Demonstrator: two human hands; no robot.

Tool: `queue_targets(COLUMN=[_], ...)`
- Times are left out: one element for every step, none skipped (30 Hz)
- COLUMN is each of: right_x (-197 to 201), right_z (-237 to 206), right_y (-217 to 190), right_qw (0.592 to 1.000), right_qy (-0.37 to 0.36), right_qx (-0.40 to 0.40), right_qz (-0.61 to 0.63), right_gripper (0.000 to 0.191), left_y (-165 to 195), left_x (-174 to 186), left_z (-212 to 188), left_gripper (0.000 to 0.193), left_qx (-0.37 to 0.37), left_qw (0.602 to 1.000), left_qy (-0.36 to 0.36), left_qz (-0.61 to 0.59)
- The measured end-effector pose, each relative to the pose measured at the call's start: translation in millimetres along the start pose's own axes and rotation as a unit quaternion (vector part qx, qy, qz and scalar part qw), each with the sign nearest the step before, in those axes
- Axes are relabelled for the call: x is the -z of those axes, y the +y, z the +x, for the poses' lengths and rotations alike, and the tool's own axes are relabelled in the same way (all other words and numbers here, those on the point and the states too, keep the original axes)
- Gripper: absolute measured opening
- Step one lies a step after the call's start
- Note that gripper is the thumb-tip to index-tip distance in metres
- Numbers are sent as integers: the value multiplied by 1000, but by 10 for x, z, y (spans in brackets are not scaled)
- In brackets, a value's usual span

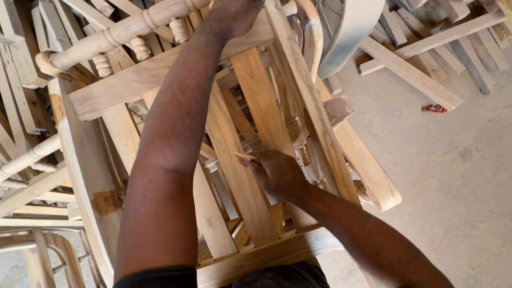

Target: The person applies a brown wood stain to a wooden chair using a small wooden block and a scraper. They work on the legs, seat slats, and backrest, repeatedly dipping the block into a container of stain and spreading it across the surfaces.

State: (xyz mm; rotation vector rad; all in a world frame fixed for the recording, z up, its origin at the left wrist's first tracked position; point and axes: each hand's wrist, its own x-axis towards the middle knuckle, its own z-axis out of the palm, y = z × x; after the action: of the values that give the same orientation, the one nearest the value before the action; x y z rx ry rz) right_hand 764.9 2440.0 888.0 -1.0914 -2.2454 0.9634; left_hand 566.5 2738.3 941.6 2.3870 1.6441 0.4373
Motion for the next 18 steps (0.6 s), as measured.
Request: queue_targets(right_x=[3,7,13,18,26,35,43,47,49,48,45,38,32,24,15,10,6,4], right_z=[-3,0,3,7,10,12,14,12,13,9,5,3,1,-1,-4,-6,-6,-7], right_y=[2,2,-4,-11,-17,-22,-25,-26,-25,-22,-20,-18,-16,-16,-17,-18,-19,-20], right_qw=[1000,999,999,999,998,998,998,998,998,998,998,998,998,998,998,998,998,998], right_qy=[10,21,4,-12,-30,-28,-26,-26,-25,-25,-24,-32,-38,-48,-40,-31,-20,-24], right_qx=[19,40,20,0,-21,-18,-14,-11,-6,-1,5,-6,-17,-27,-16,-6,4,0], right_qz=[13,26,31,37,43,45,46,49,51,54,57,53,48,44,49,53,57,56], right_gripper=[42,42,43,43,44,44,45,46,46,45,45,44,43,42,42,42,41,41], left_y=[54,99,135,158,184,205,234,274,309,350,395,426,444,438,421,381,311,249], left_x=[-35,-71,-110,-152,-200,-240,-278,-322,-343,-356,-364,-341,-298,-238,-180,-112,-26,30], left_z=[51,85,104,111,106,102,98,75,45,9,-47,-93,-127,-175,-220,-241,-242,-220], left_gripper=[22,21,21,23,27,34,30,26,23,24,25,26,26,26,26,27,29,30], left_qx=[-7,-14,-20,-29,-37,-45,-70,-93,-114,-69,-25,15,8,5,5,5,3,0], left_qw=[999,995,989,992,994,995,992,988,982,990,995,995,990,982,971,978,984,988], left_qy=[25,52,78,79,80,81,104,126,147,104,62,22,-24,-70,-119,-88,-56,-24], left_qz=[-41,-81,-121,-96,-72,-48,-18,11,40,59,78,99,137,174,209,189,170,152])
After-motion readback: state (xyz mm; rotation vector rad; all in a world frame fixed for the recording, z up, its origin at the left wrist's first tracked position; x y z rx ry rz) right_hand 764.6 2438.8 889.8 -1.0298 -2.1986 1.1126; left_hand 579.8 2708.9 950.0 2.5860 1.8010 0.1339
